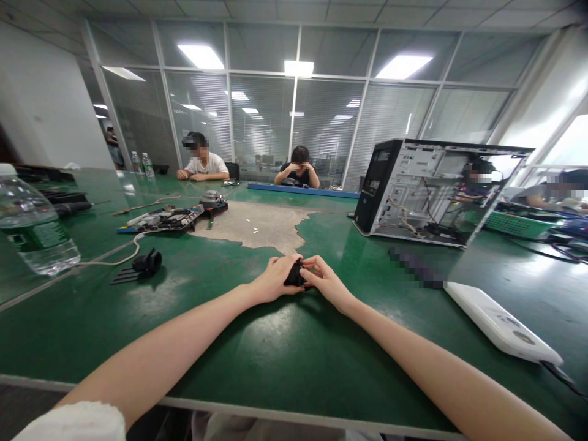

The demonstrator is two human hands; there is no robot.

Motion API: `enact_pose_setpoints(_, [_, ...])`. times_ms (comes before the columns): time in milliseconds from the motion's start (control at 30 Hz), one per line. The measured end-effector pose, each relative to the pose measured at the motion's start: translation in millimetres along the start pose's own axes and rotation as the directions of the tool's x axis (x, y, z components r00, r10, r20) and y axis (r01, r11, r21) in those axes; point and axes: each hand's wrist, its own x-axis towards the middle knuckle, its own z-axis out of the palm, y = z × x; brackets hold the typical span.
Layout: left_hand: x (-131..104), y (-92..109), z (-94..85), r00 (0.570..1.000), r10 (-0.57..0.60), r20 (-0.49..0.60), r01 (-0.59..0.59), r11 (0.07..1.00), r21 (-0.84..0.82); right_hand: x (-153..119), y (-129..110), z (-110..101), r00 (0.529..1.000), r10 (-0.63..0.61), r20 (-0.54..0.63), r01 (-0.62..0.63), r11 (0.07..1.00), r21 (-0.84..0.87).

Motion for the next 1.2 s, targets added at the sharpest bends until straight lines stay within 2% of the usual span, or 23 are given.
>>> enact_pose_setpoints(133, [-0.1, -2.2, 0.6, 1.0, 0.012, 0.001, -0.012, 1.0, 0.005, 1.1, 0.3, -0.4, 1.0, 0.03, -0.002, -0.03, 1.0, -0.001])
enact_pose_setpoints(367, [-0.5, -1.8, -1.5, 1.0, 0.026, 0.007, -0.026, 1.0, 0.008, -1.9, -3.3, -1.4, 0.998, -0.022, 0.066, 0.018, 0.997, 0.069])
enact_pose_setpoints(700, [-0.3, -1.4, -1.1, 0.999, 0.037, 0.009, -0.038, 0.999, 0.015, 1.1, 0.7, -0.3, 1.0, 0.024, 0.013, -0.024, 1.0, -0.001])
enact_pose_setpoints(967, [-0.2, -2.9, -2.0, 0.999, 0.034, 0.02, -0.034, 0.999, 0.017, -0.8, -3.5, -3.0, 0.997, -0.004, 0.076, -0.002, 0.997, 0.077])
enact_pose_setpoints(1200, [-0.9, -1.9, -1.8, 0.999, 0.039, 0.016, -0.04, 0.999, 0.016, -1.1, -2.5, -1.7, 0.999, 0.015, 0.047, -0.017, 0.999, 0.039])
